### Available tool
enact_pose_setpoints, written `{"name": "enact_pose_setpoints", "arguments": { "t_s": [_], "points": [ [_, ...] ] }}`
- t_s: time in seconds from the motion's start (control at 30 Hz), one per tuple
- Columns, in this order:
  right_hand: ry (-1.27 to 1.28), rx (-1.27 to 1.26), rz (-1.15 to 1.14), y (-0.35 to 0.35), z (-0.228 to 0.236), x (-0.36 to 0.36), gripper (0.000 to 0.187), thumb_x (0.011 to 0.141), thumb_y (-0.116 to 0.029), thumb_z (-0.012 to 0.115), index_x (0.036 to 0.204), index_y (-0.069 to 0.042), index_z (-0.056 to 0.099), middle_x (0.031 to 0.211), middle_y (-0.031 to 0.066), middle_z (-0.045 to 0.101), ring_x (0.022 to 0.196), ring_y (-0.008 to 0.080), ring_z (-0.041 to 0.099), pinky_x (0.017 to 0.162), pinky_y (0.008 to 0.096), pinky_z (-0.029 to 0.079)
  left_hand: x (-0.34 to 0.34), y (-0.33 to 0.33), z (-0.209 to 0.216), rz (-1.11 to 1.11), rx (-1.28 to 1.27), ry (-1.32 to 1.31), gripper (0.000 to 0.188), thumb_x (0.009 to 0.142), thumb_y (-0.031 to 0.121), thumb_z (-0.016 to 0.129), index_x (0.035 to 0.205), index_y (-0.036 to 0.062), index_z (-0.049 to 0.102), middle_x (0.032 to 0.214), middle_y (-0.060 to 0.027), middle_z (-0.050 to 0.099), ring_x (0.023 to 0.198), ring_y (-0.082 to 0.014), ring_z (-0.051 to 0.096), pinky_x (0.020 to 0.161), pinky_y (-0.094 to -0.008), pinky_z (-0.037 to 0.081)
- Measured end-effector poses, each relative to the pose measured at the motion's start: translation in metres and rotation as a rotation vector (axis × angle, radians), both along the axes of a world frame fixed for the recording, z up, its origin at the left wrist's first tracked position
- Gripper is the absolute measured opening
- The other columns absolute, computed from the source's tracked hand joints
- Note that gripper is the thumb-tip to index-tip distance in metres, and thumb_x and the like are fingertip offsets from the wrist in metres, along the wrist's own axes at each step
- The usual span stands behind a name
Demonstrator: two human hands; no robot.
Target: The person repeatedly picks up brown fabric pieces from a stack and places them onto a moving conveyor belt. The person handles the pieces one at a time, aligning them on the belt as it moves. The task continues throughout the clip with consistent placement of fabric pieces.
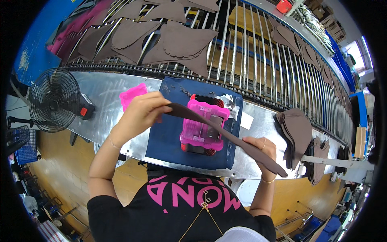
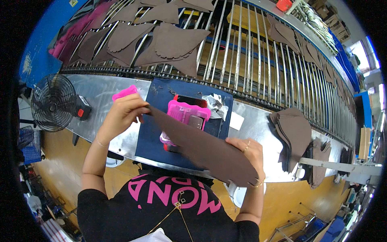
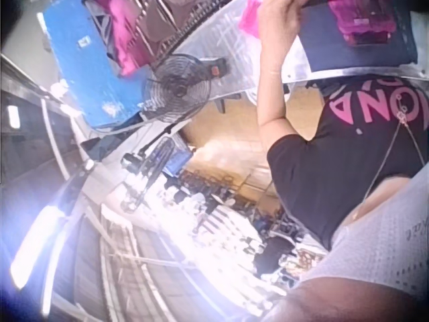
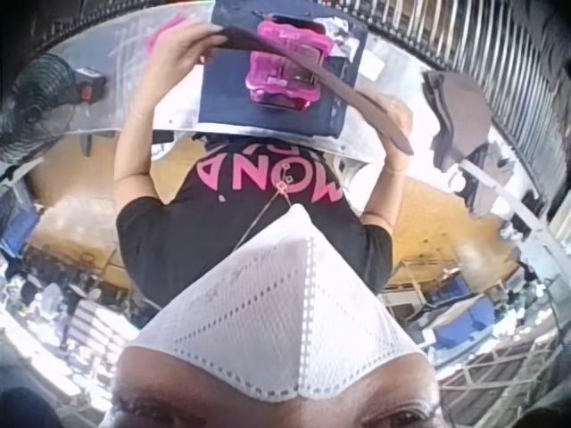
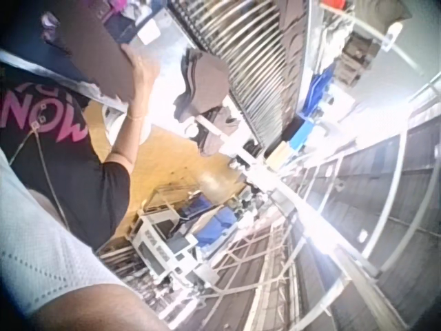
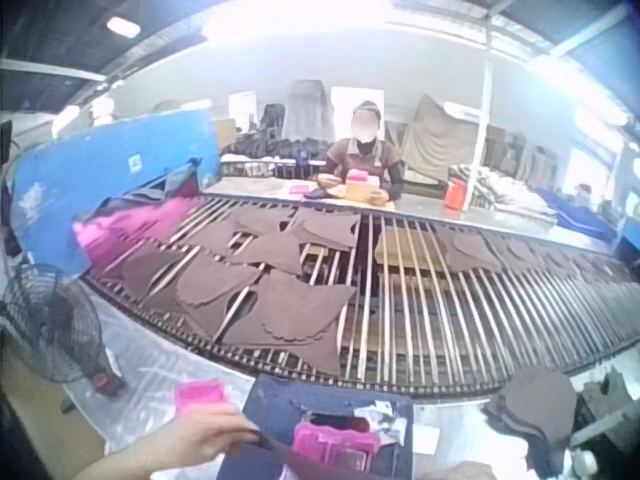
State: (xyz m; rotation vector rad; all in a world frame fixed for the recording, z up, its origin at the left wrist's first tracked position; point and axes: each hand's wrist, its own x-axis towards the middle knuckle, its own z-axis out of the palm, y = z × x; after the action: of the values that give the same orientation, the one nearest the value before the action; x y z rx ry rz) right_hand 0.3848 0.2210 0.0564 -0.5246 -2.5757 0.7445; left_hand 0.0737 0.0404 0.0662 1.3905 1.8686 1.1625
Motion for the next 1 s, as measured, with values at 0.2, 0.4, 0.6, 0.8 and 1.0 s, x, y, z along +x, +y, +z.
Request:
{"name": "enact_pose_setpoints", "arguments": {
  "t_s": [0.2, 0.4, 0.6, 0.8, 1.0],
  "points": [
    [0.118, -0.314, -0.365, -0.001, -0.008, 0.079, 0.013, 0.077, -0.002, 0.07, 0.088, 0.004, 0.067, 0.082, 0.0108, 0.068, 0.072, 0.0149, 0.06, 0.067, 0.0257, 0.047, 0.035, 0.044, 0.003, -0.281, 0.139, 0.374, 0.011, 0.075, 0.01, 0.069, 0.086, 0.0069, 0.067, 0.083, -0.0068, 0.056, 0.067, -0.0251, 0.059, 0.057, -0.0334, 0.049],
    [0.335, -0.025, -0.727, 0.024, 0.034, 0.153, 0.021, 0.085, -0.01, 0.061, 0.1, 0.004, 0.065, 0.086, 0.0044, 0.065, 0.081, 0.0122, 0.058, 0.073, 0.0247, 0.047, 0.078, 0.095, 0.002, -0.54, 0.333, 0.506, 0.016, 0.071, 0.016, 0.072, 0.085, 0.0122, 0.068, 0.081, -0.0039, 0.048, 0.074, -0.0217, 0.058, 0.055, -0.0339, 0.046],
    [0.197, 0.058, -0.777, 0.055, 0.088, 0.123, 0.017, 0.088, -0.012, 0.063, 0.08, 0.002, 0.057, 0.073, -0.0038, 0.049, 0.067, 0.0056, 0.039, 0.057, 0.0204, 0.031, 0.062, 0.165, 0.078, -0.39, 0.53, 0.084, 0.028, 0.081, 0.027, 0.071, 0.092, 0.0014, 0.064, 0.075, -0.0101, 0.061, 0.064, -0.0144, 0.061, 0.051, -0.0278, 0.046],
    [0.384, -0.046, -0.701, 0.095, 0.078, 0.071, 0.02, 0.091, -0.016, 0.059, 0.104, -0.001, 0.064, 0.088, 0.004, 0.065, 0.08, 0.0086, 0.057, 0.072, 0.0194, 0.044, 0.007, 0.215, 0.07, -0.273, 0.231, -0.176, 0.018, 0.089, 0.017, 0.06, 0.094, -0.0007, 0.059, 0.052, -0.0046, 0.056, 0.042, -0.0079, 0.055, 0.04, -0.0204, 0.042],
    [0.304, -0.213, -0.784, 0.108, 0.034, 0.098, 0.029, 0.093, -0.02, 0.058, 0.115, 0.0, 0.06, 0.099, 0.0098, 0.066, 0.087, 0.0139, 0.063, 0.082, 0.0239, 0.047, -0.093, 0.213, -0.05, 0.244, 0.316, -0.668, 0.037, 0.088, 0.007, 0.059, 0.121, -0.0048, 0.045, 0.079, -0.0088, 0.056, 0.047, -0.0096, 0.049, 0.038, -0.0221, 0.037]
  ]
}}
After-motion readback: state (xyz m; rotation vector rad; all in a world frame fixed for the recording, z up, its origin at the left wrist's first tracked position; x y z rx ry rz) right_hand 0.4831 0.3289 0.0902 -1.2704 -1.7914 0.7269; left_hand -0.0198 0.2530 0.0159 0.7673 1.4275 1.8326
